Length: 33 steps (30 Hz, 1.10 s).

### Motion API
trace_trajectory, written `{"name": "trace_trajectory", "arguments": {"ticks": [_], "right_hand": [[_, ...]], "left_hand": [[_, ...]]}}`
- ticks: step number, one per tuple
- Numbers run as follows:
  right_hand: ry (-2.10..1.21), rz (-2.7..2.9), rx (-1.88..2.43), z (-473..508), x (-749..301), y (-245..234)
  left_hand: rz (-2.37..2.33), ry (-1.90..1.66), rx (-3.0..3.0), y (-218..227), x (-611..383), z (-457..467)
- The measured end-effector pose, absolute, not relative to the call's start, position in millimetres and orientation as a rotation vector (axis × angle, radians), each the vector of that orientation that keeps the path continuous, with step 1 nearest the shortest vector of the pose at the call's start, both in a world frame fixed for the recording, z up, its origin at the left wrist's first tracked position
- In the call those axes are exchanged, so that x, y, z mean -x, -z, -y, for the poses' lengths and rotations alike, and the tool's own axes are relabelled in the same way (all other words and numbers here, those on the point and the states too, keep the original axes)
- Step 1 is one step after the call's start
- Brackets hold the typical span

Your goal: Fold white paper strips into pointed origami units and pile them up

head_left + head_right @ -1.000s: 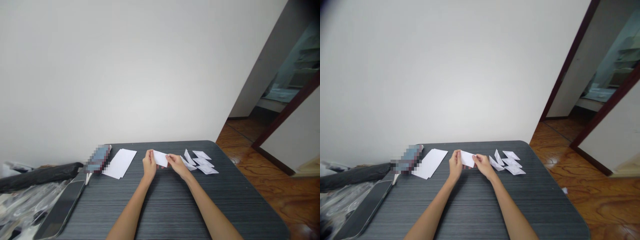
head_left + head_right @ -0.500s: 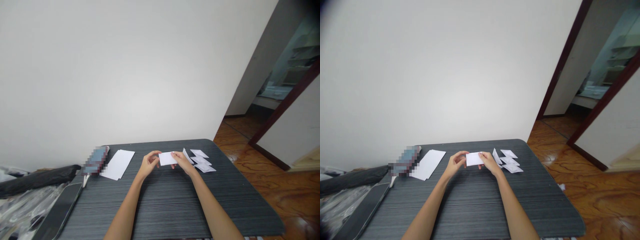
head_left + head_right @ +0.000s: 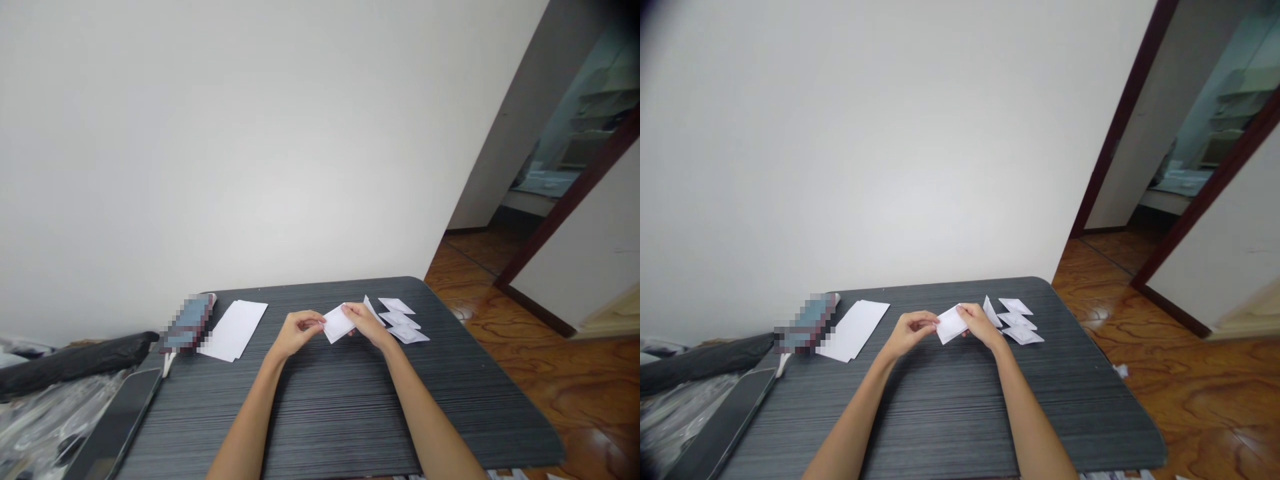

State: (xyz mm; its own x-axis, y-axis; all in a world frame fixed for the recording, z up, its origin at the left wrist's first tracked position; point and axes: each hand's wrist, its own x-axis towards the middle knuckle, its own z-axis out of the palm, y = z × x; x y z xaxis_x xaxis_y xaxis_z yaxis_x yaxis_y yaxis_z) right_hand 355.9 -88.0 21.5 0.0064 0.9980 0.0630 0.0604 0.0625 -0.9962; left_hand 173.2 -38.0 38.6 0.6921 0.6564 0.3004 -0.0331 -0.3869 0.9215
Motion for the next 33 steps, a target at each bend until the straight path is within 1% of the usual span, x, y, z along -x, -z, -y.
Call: {"name": "trace_trajectory", "arguments": {"ticks": [4, 9, 13, 15, 19, 22, 29, 33], "right_hand": [[-1.103, 1.306, 1.18, 89, -354, -25], [-0.893, 1.341, 1.058, 93, -353, -34], [-0.773, 1.385, 1.182, 90, -352, -28], [-0.775, 1.324, 1.203, 87, -352, -24], [-0.876, 1.198, 1.082, 85, -353, -22], [-0.878, 1.139, 1.043, 86, -353, -24], [-0.949, 0.997, 1.08, 85, -349, -23], [-0.925, 0.971, 1.127, 84, -349, -23]], "left_hand": [[-0.532, -0.92, -1.887, -36, -176, 37], [-0.703, -1.17, -1.928, -32, -182, 39], [-0.758, -1.244, -1.964, -30, -186, 44], [-0.756, -1.249, -1.967, -29, -188, 46], [-0.713, -1.196, -1.867, -24, -190, 46], [-0.719, -1.178, -1.806, -22, -190, 45], [-0.782, -1.165, -1.738, -24, -192, 50], [-0.761, -1.133, -1.662, -26, -194, 52]]}}
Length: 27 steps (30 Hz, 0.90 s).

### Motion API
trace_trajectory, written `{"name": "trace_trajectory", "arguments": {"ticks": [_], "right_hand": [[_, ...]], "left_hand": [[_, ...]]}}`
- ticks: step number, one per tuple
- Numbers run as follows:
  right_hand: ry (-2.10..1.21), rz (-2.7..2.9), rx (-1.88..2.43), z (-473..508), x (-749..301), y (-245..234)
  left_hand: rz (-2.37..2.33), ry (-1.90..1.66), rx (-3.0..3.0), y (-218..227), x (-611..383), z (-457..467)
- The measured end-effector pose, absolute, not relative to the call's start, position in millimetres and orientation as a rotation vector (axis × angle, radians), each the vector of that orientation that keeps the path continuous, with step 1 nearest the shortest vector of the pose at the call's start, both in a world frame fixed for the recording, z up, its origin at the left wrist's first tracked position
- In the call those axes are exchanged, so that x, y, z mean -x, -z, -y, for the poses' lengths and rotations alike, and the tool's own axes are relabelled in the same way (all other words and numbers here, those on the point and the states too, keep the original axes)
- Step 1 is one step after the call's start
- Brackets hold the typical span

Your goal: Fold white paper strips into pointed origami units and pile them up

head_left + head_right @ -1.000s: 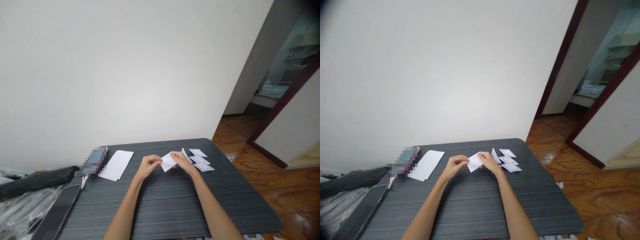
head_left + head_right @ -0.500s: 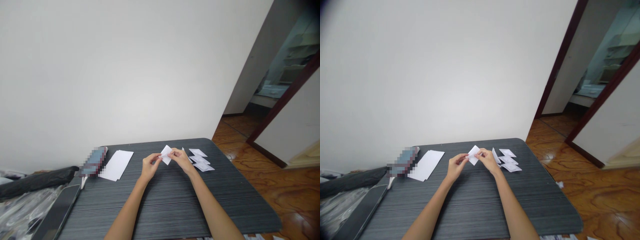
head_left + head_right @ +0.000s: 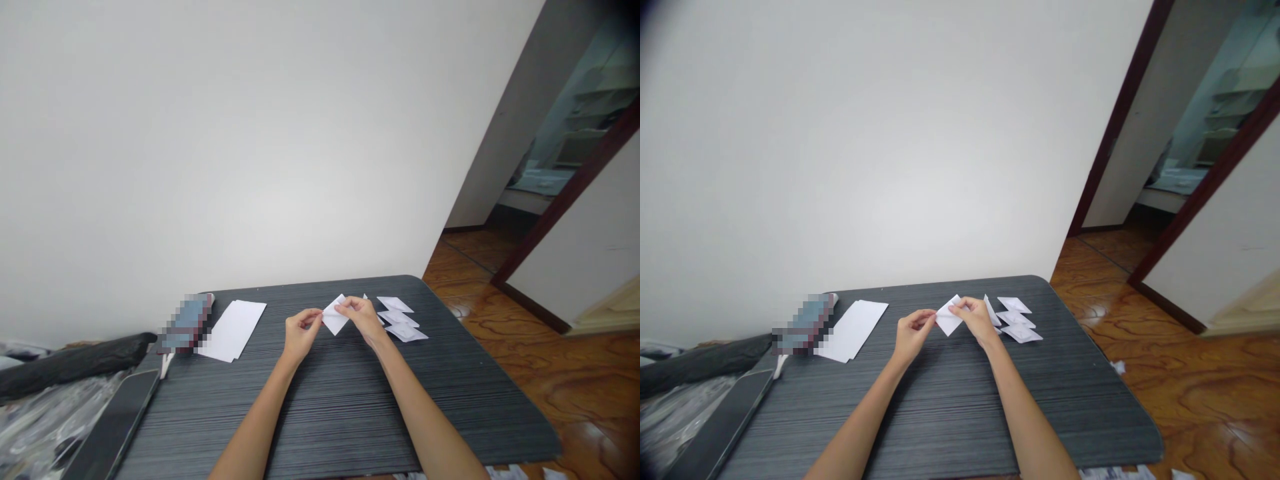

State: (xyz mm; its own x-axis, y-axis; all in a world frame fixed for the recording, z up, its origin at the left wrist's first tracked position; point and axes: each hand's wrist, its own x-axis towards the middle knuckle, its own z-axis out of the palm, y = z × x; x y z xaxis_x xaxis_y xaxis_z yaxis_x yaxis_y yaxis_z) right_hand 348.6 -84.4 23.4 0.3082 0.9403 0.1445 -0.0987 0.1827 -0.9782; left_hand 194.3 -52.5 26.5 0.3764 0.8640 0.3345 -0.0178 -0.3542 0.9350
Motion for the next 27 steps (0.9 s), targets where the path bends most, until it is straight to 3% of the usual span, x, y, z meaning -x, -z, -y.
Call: {"name": "trace_trajectory", "arguments": {"ticks": [27], "right_hand": [[-0.842, 1.065, 1.099, 84, -334, -24]], "left_hand": [[-0.727, -0.954, -1.446, -28, -196, 46]]}}
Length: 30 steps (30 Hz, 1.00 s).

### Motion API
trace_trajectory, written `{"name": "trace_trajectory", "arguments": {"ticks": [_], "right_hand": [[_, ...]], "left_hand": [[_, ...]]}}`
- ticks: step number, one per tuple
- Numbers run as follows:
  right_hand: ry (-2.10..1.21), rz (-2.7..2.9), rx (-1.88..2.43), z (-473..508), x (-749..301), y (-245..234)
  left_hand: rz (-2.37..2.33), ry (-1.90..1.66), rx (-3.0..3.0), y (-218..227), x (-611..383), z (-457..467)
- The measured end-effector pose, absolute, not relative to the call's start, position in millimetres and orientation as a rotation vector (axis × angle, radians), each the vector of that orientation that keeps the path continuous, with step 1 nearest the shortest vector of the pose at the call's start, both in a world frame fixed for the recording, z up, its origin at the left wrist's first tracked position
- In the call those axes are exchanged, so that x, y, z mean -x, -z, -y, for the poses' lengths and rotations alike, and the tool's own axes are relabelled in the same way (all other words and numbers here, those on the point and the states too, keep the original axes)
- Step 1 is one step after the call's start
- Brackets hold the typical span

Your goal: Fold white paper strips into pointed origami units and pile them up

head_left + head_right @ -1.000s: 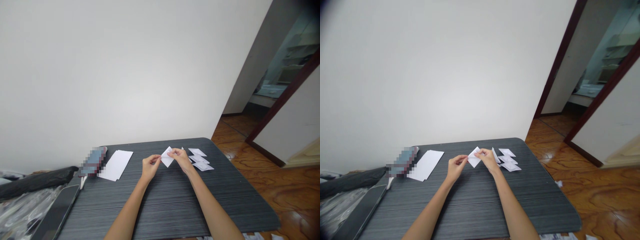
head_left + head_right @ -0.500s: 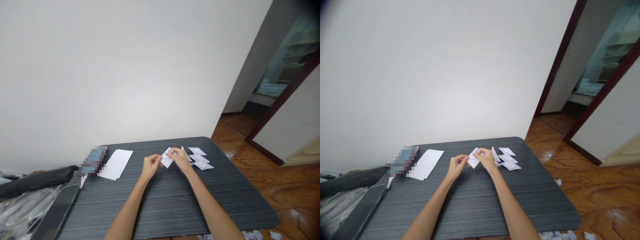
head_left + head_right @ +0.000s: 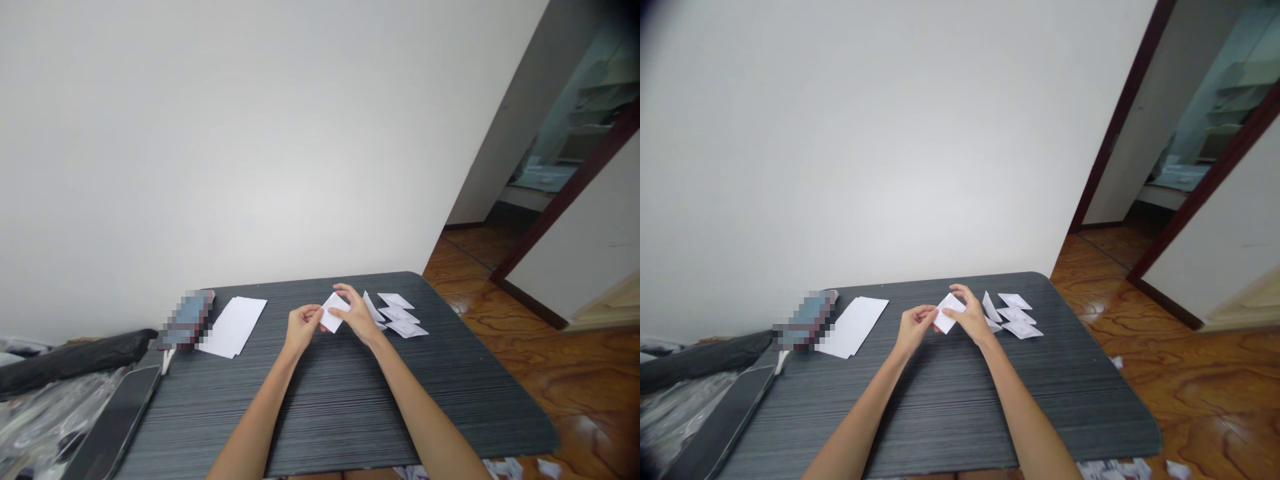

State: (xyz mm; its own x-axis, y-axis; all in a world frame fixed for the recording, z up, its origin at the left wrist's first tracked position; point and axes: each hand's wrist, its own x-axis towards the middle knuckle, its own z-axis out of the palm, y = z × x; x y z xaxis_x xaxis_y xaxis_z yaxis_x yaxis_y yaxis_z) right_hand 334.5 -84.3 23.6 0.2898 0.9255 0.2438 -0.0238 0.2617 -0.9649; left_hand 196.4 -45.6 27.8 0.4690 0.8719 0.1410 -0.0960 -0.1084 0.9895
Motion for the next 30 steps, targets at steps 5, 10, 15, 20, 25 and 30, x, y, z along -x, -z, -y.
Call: {"name": "trace_trajectory", "arguments": {"ticks": [5, 10, 15, 20, 25, 30], "right_hand": [[-0.929, 1.066, 1.014, 86, -333, -26], [-0.912, 1.104, 1.008, 87, -331, -26], [-0.936, 1.148, 0.95, 89, -335, -28], [-0.949, 1.191, 0.999, 92, -345, -32], [-0.99, 1.231, 1.043, 93, -345, -31], [-1.123, 1.319, 1.115, 94, -346, -28]], "left_hand": [[-0.687, -0.942, -1.497, -30, -194, 45], [-0.629, -0.872, -1.492, -34, -194, 47], [-0.616, -0.86, -1.461, -32, -192, 43], [-0.539, -0.758, -1.613, -37, -182, 38], [-0.5, -0.856, -2.236, -45, -171, 41], [-0.643, -0.91, -2.438, -43, -169, 40]]}}
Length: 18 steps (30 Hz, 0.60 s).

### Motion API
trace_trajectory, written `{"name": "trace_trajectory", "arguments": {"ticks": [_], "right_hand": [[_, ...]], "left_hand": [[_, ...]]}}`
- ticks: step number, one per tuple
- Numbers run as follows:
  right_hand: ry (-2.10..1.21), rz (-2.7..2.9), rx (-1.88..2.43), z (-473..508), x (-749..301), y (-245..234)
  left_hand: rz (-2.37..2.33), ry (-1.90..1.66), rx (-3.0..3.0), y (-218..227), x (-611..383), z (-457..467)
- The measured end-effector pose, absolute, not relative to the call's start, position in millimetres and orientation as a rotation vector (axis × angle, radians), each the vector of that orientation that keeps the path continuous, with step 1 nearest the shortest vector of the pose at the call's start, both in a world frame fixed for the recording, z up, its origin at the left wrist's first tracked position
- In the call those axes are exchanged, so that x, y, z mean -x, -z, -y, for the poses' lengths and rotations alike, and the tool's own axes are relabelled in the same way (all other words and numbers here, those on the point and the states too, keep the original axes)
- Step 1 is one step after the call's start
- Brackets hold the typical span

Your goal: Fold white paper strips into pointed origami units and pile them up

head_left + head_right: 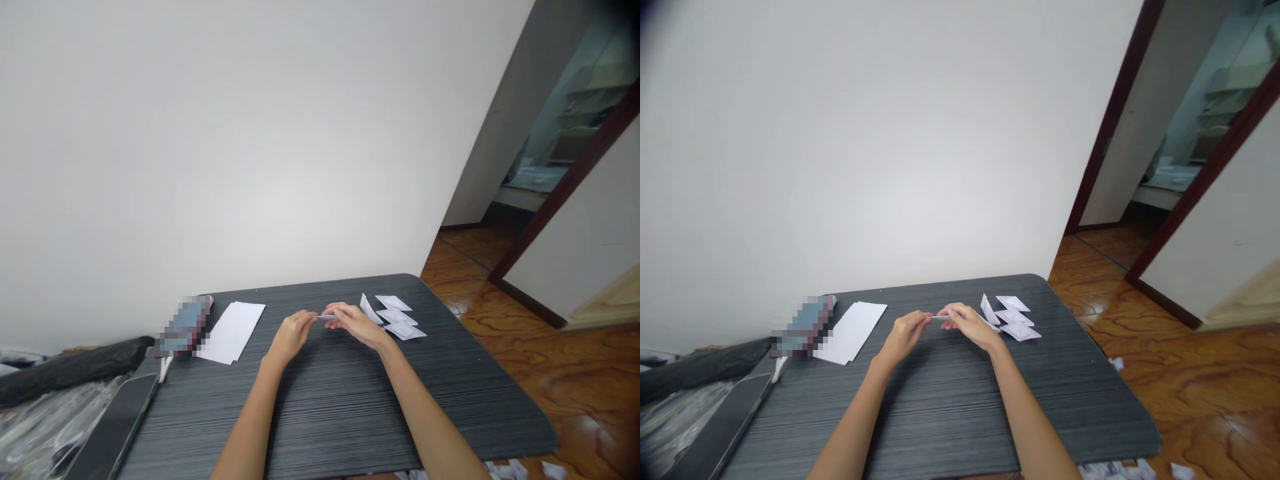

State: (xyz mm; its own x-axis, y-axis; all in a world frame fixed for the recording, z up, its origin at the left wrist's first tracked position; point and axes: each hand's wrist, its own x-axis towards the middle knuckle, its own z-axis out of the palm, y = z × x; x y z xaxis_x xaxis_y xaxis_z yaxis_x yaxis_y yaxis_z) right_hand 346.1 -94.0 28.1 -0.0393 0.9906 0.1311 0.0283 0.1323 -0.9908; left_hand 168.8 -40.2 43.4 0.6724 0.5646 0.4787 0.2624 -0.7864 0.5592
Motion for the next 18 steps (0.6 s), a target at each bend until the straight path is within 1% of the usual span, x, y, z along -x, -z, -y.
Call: {"name": "trace_trajectory", "arguments": {"ticks": [3, 5, 8, 11, 14, 18], "right_hand": [[-0.879, 1.447, 1.238, 97, -349, -33], [-0.794, 1.536, 1.23, 99, -348, -38], [-0.874, 1.563, 1.201, 101, -343, -42], [-1.037, 1.506, 1.177, 101, -341, -41], [-1.172, 1.455, 1.135, 100, -343, -38], [-1.19, 1.404, 1.138, 100, -347, -38]], "left_hand": [[-0.72, -0.873, -2.323, -42, -170, 39], [-0.718, -0.8, -2.191, -40, -172, 40], [-0.719, -0.687, -1.997, -36, -175, 42], [-0.741, -0.629, -1.83, -32, -178, 40], [-0.667, -0.576, -1.64, -32, -180, 37], [-0.583, -0.577, -1.409, -37, -181, 36]]}}
